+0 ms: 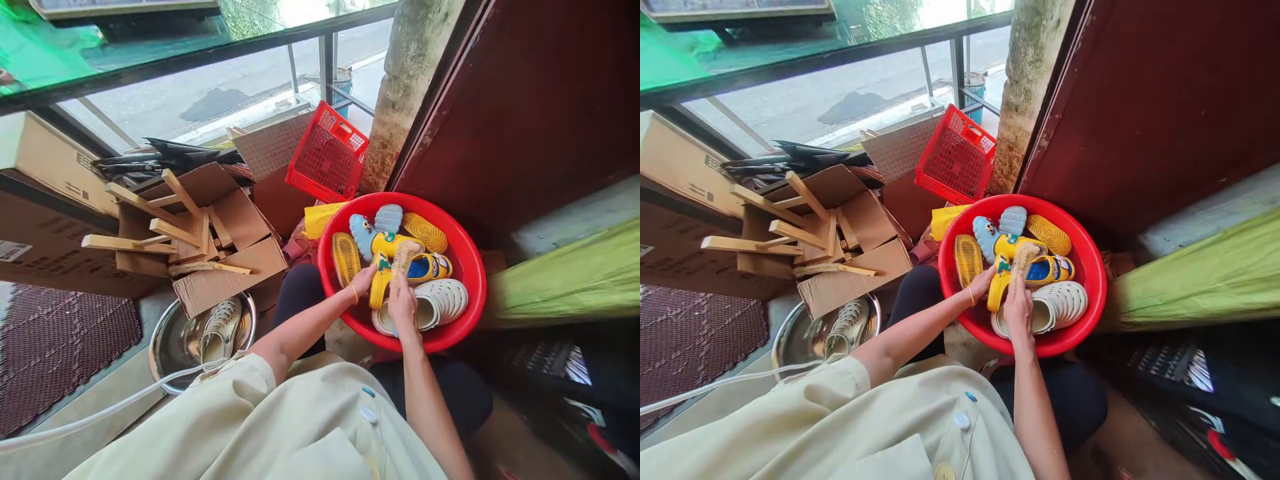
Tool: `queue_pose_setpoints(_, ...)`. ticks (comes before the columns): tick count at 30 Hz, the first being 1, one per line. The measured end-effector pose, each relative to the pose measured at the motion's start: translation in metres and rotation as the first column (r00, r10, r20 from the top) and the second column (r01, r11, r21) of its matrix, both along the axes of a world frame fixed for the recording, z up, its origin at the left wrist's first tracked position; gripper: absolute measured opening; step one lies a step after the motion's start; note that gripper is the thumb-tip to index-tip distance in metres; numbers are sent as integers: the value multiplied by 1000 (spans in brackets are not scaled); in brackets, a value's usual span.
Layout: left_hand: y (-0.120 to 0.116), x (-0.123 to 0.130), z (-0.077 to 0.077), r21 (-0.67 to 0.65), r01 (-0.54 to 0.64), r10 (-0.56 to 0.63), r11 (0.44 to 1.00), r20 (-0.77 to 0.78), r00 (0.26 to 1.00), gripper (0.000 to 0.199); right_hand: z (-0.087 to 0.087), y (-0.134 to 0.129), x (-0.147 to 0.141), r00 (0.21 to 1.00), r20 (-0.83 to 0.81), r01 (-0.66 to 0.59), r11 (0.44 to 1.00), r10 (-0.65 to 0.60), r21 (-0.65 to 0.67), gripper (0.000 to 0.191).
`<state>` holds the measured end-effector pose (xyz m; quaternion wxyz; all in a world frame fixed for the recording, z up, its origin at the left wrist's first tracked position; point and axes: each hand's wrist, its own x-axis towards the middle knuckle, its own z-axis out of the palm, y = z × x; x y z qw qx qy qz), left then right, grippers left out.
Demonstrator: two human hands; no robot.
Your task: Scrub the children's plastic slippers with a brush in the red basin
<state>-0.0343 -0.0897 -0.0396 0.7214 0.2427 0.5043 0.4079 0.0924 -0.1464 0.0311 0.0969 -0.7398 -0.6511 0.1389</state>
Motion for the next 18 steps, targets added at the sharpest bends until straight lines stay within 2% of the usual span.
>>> queue_pose_setpoints(2,-4,-2,2,158,134,-93,978,-246,965,34,0,-9,10,1000,-25,6,999,-5,50,59)
queue_pose_setpoints(5,-9,-9,13,315,336,-148,888,-497,855,30,1,-24,19,999,4,-41,997,41,59,59)
queue_pose_setpoints(7,-12,-19,23,389,370,-85,844,-584,808,31,1,-32,22,995,39,-91,996,90,11,57)
queue_pose_setpoints(9,-14,-30,30,428,283,76,859,-652,755,41,-2,-37,27,990,63,-125,992,127,-37,55)
queue_pose_setpoints(11,-14,-40,34,380,162,195,911,-741,643,59,-5,-40,31,989,47,-138,990,139,-33,54)
queue_pose_setpoints(12,-12,-44,35,322,122,196,939,-790,581,70,-6,-40,32,990,22,-138,990,138,-9,54)
queue_pose_setpoints(15,-5,-48,30,127,112,62,986,-886,459,95,-10,-39,29,985,-85,-143,985,151,94,55)
queue_pose_setpoints(18,7,-41,21,35,105,-14,994,-902,432,107,-11,-39,20,967,-159,-178,975,199,134,54)
